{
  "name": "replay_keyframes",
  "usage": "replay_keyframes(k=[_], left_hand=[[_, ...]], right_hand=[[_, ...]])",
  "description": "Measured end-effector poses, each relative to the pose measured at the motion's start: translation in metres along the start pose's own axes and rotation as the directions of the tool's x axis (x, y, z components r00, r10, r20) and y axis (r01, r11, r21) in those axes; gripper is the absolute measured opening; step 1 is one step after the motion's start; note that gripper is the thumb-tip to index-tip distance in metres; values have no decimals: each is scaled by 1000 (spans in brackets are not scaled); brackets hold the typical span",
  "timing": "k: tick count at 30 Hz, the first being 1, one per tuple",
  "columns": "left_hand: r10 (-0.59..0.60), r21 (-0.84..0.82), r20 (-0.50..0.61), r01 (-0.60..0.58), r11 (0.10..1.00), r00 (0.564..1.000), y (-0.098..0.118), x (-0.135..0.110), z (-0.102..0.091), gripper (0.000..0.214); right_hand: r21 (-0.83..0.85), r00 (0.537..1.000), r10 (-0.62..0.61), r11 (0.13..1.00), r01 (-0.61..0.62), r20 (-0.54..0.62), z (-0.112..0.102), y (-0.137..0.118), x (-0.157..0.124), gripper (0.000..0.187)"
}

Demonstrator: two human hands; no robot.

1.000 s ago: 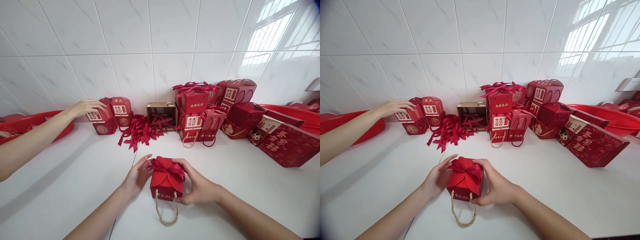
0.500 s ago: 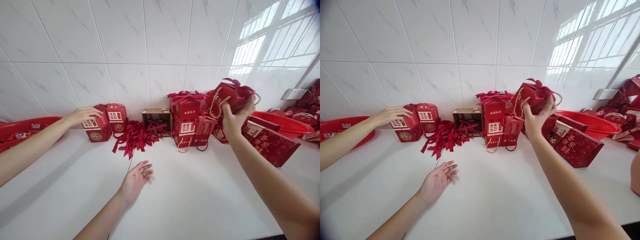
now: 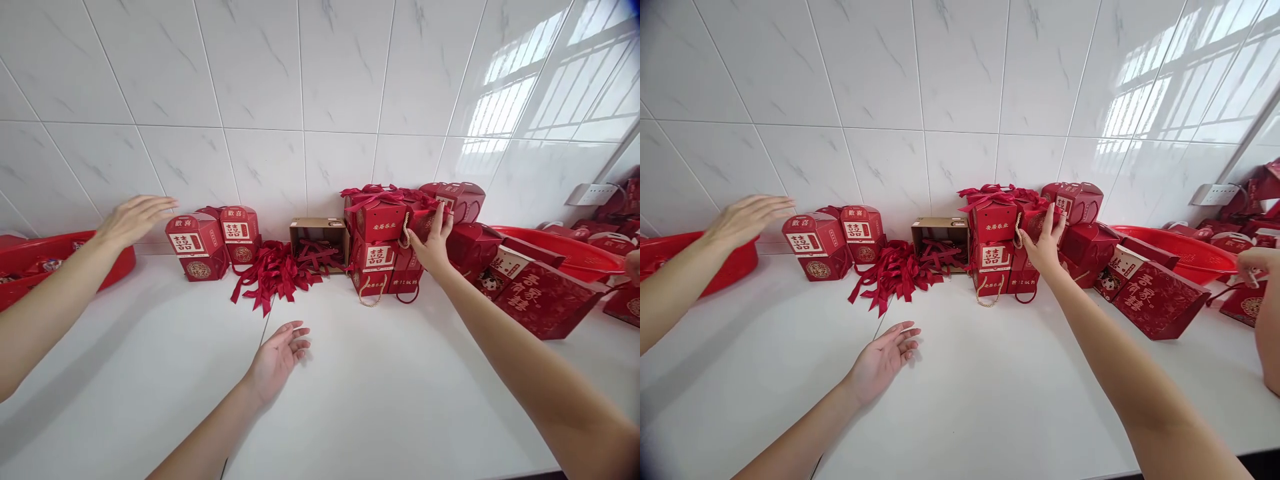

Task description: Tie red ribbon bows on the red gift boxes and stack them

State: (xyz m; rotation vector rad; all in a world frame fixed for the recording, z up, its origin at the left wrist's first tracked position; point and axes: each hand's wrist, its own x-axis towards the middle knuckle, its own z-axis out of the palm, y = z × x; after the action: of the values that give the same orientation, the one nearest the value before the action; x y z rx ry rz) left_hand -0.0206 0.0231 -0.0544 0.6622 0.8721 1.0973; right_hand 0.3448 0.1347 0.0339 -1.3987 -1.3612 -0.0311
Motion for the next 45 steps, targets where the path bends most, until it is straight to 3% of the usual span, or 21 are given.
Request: replay_keyframes(k=[6,12,16,18,22,24,27,29,32,35,38,40,42,44,45], left_hand=[[-5,-22,-29,4,1000,1000,-1,-1,3,20],[2,-2,-36,-2,1000,999,-1,2,-1,24],[64,135,-35,-59,989,997,-4,3,0,27],[115,218,-52,-101,971,992,-7,3,1,29],[292,408,-158,-207,889,943,-5,8,-10,23],[431,558,-223,-248,792,874,5,14,-25,23],[613,777,-253,-220,589,748,29,28,-55,29],[657,875,-216,-156,459,722,44,40,-72,28],[658,956,-136,-78,285,741,57,58,-87,24],[642,987,-58,-55,154,765,60,68,-89,13],[577,989,79,-134,54,813,58,63,-82,8],[475,967,223,-256,5,851,57,49,-71,11],[342,918,376,-397,-9,861,55,30,-54,9],[261,861,490,-508,1,832,52,14,-38,6],[262,838,524,-545,7,810,51,8,-31,6]], right_hand=[[91,995,-22,995,30,-94,2,22,-15,90],[62,992,-74,995,80,-102,3,23,-25,90],[-21,971,-72,997,69,-229,9,18,-36,87],[-103,953,-169,984,148,-251,18,15,-55,87],[-181,906,-414,901,394,-87,44,8,-117,87],[-134,900,-421,891,434,114,54,6,-148,81],[-82,829,-421,873,480,369,62,4,-171,70],[-70,823,-405,881,468,399,62,4,-173,68],[-72,854,-339,915,397,395,60,4,-168,65],[-58,853,-320,925,375,411,58,0,-170,62],[37,831,-356,925,377,427,59,-16,-181,63],[150,757,-412,907,393,507,67,-34,-188,69],[276,637,-476,877,393,606,83,-55,-194,76],[418,551,-554,833,363,624,103,-76,-197,78],[490,536,-592,804,337,602,113,-85,-198,78]])
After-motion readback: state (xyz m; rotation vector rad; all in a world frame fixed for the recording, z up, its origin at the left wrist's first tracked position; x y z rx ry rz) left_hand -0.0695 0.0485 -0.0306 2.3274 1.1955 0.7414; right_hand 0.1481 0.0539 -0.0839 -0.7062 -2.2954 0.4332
